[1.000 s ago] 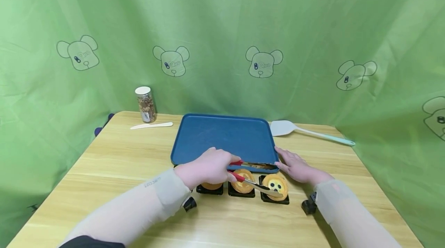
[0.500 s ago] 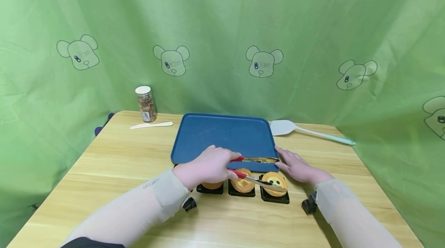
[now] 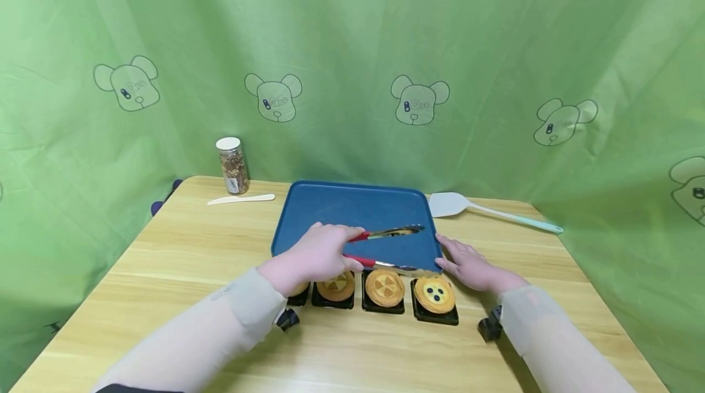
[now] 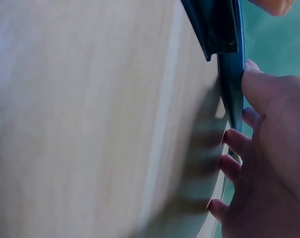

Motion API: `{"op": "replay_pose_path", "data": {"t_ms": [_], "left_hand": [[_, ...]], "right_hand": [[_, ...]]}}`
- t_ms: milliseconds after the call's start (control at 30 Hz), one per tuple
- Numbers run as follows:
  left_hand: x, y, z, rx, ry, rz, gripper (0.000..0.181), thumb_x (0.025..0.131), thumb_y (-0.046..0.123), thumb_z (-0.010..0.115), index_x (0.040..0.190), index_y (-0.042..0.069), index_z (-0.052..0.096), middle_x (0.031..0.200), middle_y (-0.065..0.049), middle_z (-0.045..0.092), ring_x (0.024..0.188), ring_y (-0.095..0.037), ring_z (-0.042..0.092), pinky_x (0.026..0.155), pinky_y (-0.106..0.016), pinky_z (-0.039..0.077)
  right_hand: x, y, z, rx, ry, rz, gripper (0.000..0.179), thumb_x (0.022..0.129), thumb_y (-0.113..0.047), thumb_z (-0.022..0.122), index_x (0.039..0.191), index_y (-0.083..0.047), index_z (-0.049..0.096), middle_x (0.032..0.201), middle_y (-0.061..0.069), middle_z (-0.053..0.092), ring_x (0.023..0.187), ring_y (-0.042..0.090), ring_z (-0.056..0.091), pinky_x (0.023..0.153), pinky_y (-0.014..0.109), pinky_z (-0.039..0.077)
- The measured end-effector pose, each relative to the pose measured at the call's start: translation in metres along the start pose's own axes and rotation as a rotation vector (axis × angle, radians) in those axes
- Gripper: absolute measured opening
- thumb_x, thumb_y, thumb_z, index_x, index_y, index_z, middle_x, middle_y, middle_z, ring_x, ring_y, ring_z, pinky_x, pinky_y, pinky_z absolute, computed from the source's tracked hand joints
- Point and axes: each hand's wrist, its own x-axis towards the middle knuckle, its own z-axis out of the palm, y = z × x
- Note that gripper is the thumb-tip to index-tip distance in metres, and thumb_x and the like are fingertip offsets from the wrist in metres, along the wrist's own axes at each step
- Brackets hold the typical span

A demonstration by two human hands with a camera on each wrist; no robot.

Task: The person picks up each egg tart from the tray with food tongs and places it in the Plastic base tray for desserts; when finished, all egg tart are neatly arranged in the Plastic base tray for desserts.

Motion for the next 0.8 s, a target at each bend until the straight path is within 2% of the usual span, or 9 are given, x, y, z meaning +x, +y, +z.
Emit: {"op": "replay_pose_path", "data": {"t_ms": [100, 233, 400, 500, 567, 733, 800], "left_hand": [[-0.003, -0.013, -0.002, -0.026, 0.052, -0.045, 0.071, 0.087, 0.043, 0.075, 0.148, 0.019, 0.048, 0.137, 0.001, 0.058, 0.12, -0.019, 0.056, 0.099, -0.044, 0.035], [-0.01, -0.036, -0.005, -0.07, 0.16, -0.106, 0.074, 0.084, 0.043, 0.078, 0.147, 0.017, 0.05, 0.135, -0.002, 0.06, 0.118, -0.024, 0.058, 0.101, -0.046, 0.036], [-0.024, -0.067, -0.012, -0.206, 0.275, -0.207, 0.077, 0.082, 0.036, 0.081, 0.147, 0.013, 0.048, 0.135, -0.01, 0.059, 0.107, -0.028, 0.062, 0.094, -0.047, 0.046], [-0.035, -0.089, -0.017, -0.255, 0.309, -0.27, 0.075, 0.083, 0.032, 0.08, 0.147, 0.011, 0.048, 0.129, -0.012, 0.062, 0.096, -0.027, 0.062, 0.085, -0.047, 0.05], [-0.044, -0.103, -0.019, -0.271, 0.327, -0.31, 0.07, 0.084, 0.032, 0.08, 0.144, 0.008, 0.05, 0.116, -0.012, 0.066, 0.084, -0.025, 0.061, 0.074, -0.042, 0.051], [-0.07, -0.136, -0.026, -0.295, 0.353, -0.428, 0.05, 0.086, 0.031, 0.077, 0.121, 0.001, 0.058, 0.089, -0.012, 0.063, 0.07, -0.024, 0.056, 0.063, -0.04, 0.047], [-0.08, -0.148, -0.028, -0.302, 0.35, -0.471, 0.046, 0.088, 0.031, 0.076, 0.114, -0.001, 0.056, 0.089, -0.013, 0.061, 0.071, -0.026, 0.055, 0.065, -0.041, 0.047]], "right_hand": [[0.001, -0.003, -0.001, -0.013, -0.001, 0.007, 0.065, 0.105, -0.034, 0.048, 0.153, 0.004, 0.026, 0.149, 0.033, 0.032, 0.132, 0.057, 0.029, 0.101, 0.072, 0.021], [0.003, -0.005, -0.003, -0.028, -0.01, 0.013, 0.065, 0.105, -0.035, 0.047, 0.153, 0.003, 0.026, 0.15, 0.032, 0.032, 0.133, 0.056, 0.029, 0.102, 0.071, 0.022], [0.003, -0.005, -0.004, -0.026, -0.013, 0.008, 0.066, 0.105, -0.036, 0.047, 0.153, 0.004, 0.025, 0.151, 0.032, 0.03, 0.134, 0.056, 0.028, 0.104, 0.07, 0.02], [0.004, 0.002, -0.001, -0.017, -0.018, 0.004, 0.068, 0.105, -0.038, 0.045, 0.154, 0.003, 0.023, 0.151, 0.032, 0.029, 0.135, 0.054, 0.027, 0.105, 0.069, 0.019], [0.002, 0.001, 0.0, -0.017, -0.016, 0.002, 0.068, 0.105, -0.038, 0.046, 0.154, 0.003, 0.023, 0.151, 0.032, 0.03, 0.135, 0.054, 0.028, 0.105, 0.068, 0.019], [-0.001, -0.006, -0.002, -0.014, 0.0, -0.011, 0.065, 0.105, -0.033, 0.049, 0.152, 0.005, 0.026, 0.149, 0.033, 0.033, 0.132, 0.056, 0.03, 0.104, 0.069, 0.022], [0.0, -0.003, 0.0, -0.003, 0.01, -0.021, 0.065, 0.105, -0.033, 0.049, 0.152, 0.006, 0.026, 0.148, 0.034, 0.032, 0.131, 0.057, 0.03, 0.103, 0.07, 0.022]]}}
